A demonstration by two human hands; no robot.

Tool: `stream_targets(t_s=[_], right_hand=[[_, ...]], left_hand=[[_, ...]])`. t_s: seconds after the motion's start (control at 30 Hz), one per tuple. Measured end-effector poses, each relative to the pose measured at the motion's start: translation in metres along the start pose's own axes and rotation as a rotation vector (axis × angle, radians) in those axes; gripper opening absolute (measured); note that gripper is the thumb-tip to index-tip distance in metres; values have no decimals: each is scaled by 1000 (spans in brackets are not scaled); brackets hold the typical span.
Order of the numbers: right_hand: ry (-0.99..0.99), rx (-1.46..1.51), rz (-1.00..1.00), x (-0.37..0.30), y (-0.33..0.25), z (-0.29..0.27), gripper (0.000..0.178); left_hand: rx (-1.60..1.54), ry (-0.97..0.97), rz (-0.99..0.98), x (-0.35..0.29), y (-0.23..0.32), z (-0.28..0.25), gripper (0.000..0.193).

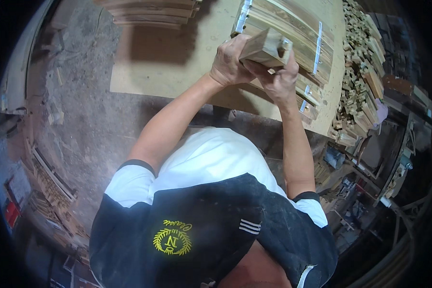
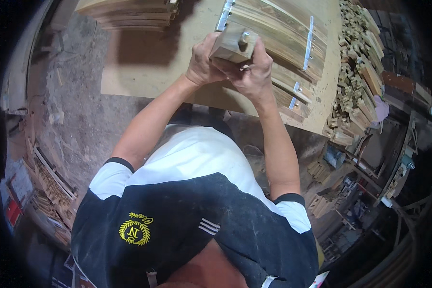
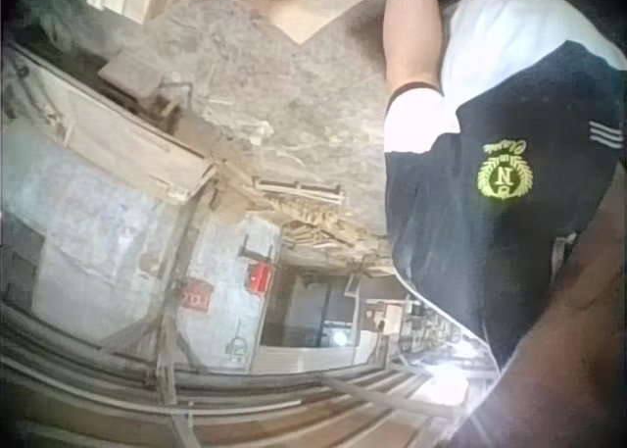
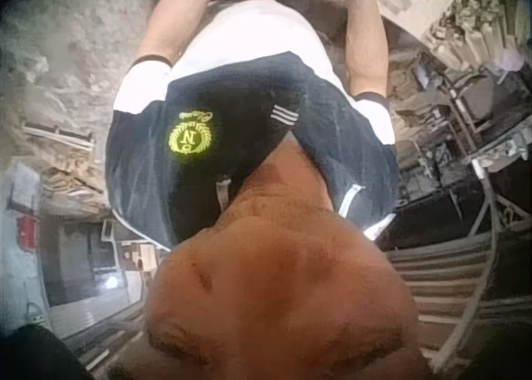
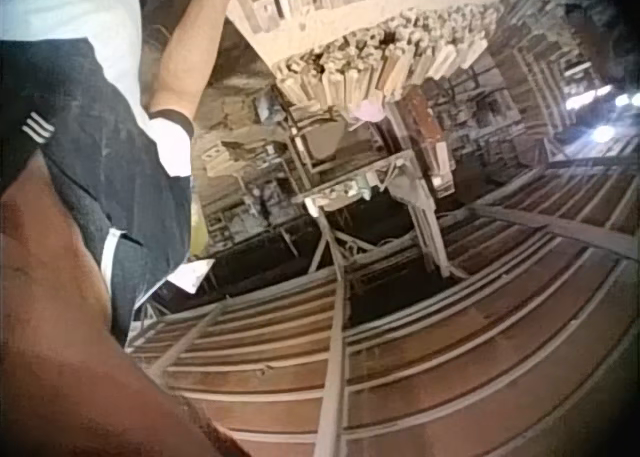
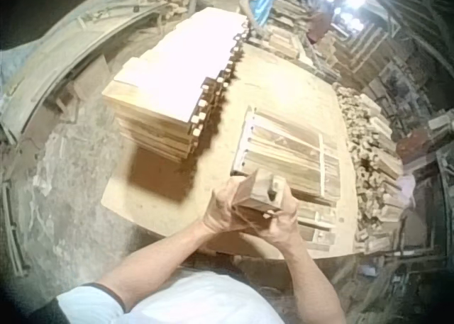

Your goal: Assembling wooden slats into frames for furniture components.

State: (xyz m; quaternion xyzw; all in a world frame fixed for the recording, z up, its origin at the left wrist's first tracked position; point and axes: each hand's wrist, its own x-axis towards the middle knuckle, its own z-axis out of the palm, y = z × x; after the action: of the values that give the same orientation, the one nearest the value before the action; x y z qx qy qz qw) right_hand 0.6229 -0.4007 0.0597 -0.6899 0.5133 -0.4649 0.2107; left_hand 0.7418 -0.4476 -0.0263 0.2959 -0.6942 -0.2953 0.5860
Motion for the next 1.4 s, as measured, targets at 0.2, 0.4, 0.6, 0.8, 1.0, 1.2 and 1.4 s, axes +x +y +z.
stream_targets(t_s=[0.2, 0.4, 0.6, 0.8, 1.0, 1.2, 1.4], right_hand=[[-63, -72, -13, 5, -4, 13, 59], [59, -184, -212, -7, 13, 7, 53], [-14, -214, -231, -6, 8, 3, 57], [-79, -284, -190, -23, 14, 10, 60], [95, -104, -201, -14, 21, 8, 62], [-55, -1, 143, -25, 3, -19, 57], [547, 134, 642, -140, 57, -128, 53]], left_hand=[[125, 73, 106, -11, -20, -1, 50], [2, -10, -7, -7, -13, -3, 59], [32, 12, 48, -8, -16, -4, 61], [11, 13, 162, -13, -23, -5, 64], [33, -97, 58, -34, -49, 8, 74], [-189, -285, -63, -31, -45, -7, 45], [-72, -113, -253, -54, -30, -12, 62]])
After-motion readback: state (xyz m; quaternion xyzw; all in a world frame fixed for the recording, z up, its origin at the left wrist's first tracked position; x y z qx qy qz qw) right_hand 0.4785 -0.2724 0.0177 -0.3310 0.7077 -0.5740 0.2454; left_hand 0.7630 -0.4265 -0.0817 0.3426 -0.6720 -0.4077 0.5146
